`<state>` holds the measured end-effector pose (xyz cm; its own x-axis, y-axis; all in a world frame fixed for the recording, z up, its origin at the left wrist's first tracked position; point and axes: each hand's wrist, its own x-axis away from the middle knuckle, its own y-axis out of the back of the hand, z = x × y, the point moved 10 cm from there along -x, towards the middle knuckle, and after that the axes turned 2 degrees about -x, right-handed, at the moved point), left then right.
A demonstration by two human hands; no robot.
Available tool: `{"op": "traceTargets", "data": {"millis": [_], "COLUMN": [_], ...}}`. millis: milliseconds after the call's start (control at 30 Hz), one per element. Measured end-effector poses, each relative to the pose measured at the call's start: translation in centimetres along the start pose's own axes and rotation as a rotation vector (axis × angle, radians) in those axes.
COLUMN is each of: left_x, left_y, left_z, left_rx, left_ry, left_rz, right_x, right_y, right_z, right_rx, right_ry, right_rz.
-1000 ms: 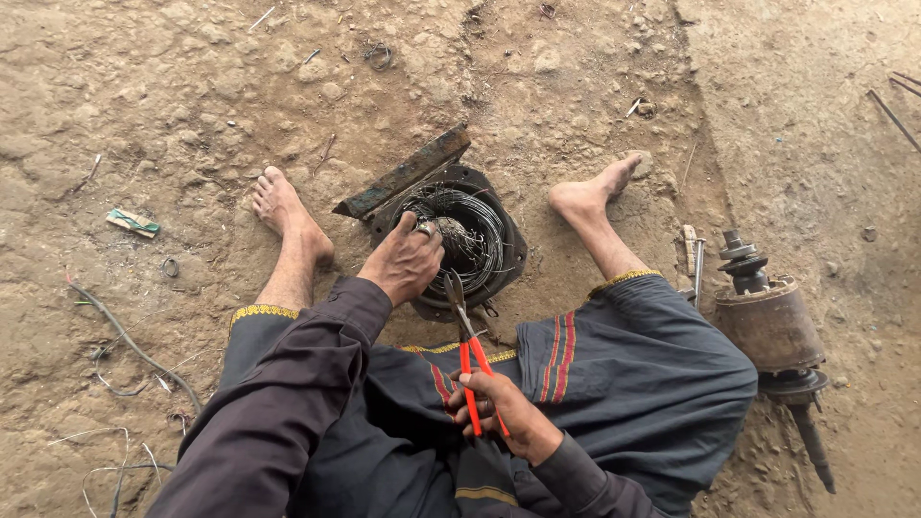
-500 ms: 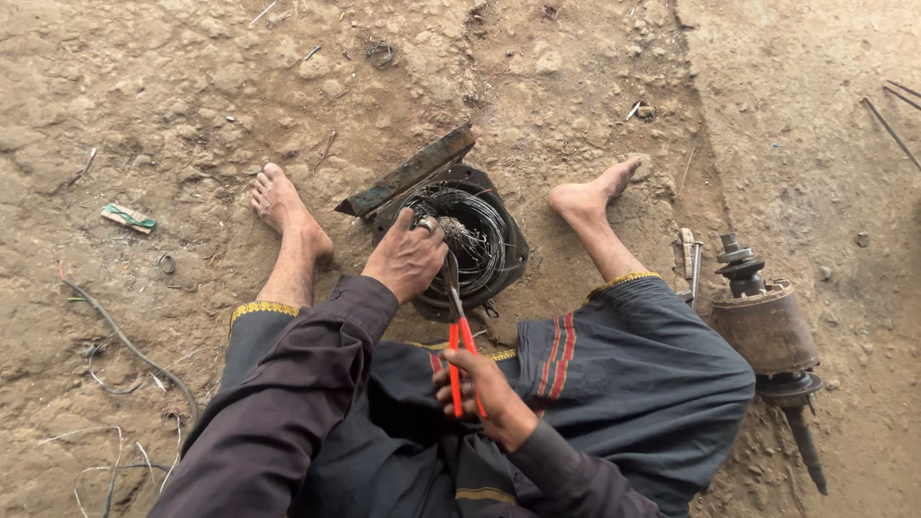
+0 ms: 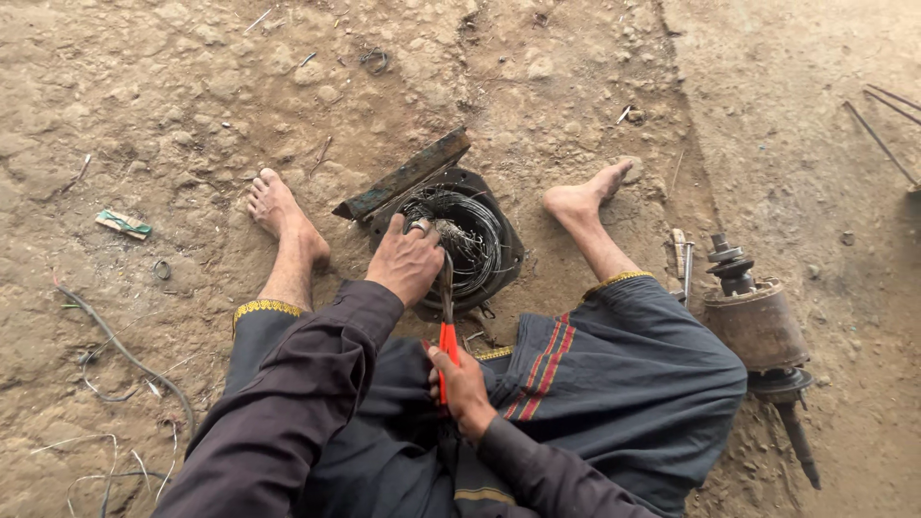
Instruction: The person sits on the ground holding red-handled pliers and pulls wire windings out of an electric motor stator, cutting and stripping the wire by hand and with the pliers, letting the removed wire accumulate on the stator housing.
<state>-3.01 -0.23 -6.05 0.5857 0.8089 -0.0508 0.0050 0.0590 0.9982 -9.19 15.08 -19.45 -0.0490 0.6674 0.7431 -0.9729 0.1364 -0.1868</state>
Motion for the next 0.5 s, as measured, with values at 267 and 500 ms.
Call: {"op": "traceTargets", "data": {"millis": [267,500], "left_x": [-0.3,-0.1], "left_y": [-0.3,-0.1], "left_z": [-0.6,-0.8], "left_rx": [-0.09,-0.118], "left_ry": [-0.015,-0.065], "left_rz": [0.05,0.033], "right_x": [0.5,-0.3], "right_y": [0.0,-0.5], "right_z": [0.2,1.3], "right_rx": [0.018,0.055], "right_ry": [0.018,0.075], "right_rz": [0.044,0.066]}}
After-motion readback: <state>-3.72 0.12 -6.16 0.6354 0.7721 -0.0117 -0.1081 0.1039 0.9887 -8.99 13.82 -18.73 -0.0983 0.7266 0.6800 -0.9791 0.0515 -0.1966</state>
